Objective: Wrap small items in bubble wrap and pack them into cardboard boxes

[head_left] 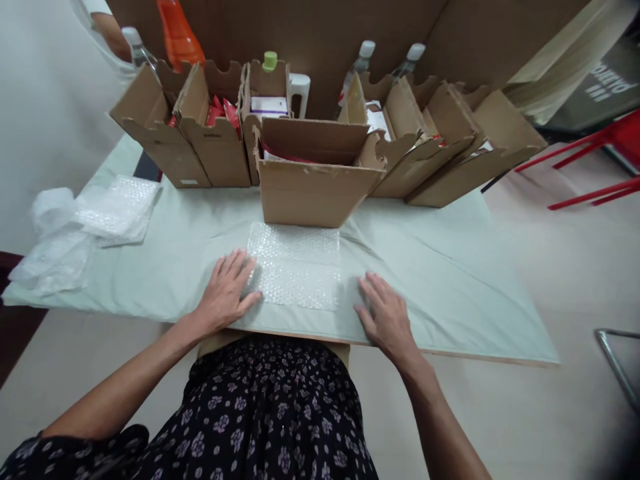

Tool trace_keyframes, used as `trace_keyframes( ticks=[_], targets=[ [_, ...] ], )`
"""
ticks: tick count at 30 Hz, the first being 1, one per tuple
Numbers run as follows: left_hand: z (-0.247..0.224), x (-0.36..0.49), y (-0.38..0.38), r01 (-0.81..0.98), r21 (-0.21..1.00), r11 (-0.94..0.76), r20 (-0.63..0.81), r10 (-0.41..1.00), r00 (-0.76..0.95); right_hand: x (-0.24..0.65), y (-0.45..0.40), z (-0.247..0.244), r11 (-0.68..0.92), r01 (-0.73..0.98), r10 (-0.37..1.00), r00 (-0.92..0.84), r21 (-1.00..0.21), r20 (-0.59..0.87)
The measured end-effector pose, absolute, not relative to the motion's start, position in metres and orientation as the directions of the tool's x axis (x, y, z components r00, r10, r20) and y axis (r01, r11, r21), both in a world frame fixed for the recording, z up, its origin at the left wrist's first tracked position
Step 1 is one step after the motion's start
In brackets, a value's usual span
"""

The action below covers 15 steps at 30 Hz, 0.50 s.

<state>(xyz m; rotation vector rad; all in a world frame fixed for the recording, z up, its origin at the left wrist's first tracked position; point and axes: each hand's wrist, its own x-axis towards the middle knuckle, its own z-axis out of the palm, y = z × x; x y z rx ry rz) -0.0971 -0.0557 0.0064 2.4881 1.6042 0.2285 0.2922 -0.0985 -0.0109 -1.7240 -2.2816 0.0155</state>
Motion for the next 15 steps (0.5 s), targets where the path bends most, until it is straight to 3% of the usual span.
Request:
trace_keyframes(
  ticks=[3,6,11,15],
  targets=[
    [0.013,-0.080,-0.061,0.796,0.247,-0.552,0.019,0.824,0.566,0.272,-0.107,-0.005,0.456,0.875,0.882,-0.421,-0.159,0.213],
    [0.016,-0.064,-0.058,0.768,0.262,-0.584,-0.047,0.787,0.615,0.249,-0.097,-0.008,0.530,0.824,0.839,-0.474,-0.201,0.269],
    [0.022,-0.073,-0.050,0.761,0.324,-0.561,-0.040,0.796,0.604,0.236,-0.084,-0.006,0.455,0.709,0.879,-0.262,-0.539,0.397],
    [0.031,-0.092,-0.045,0.745,0.503,-0.437,0.071,0.880,0.469,0.242,-0.094,0.016,0.274,0.536,0.960,-0.103,-0.799,0.260]
  ],
)
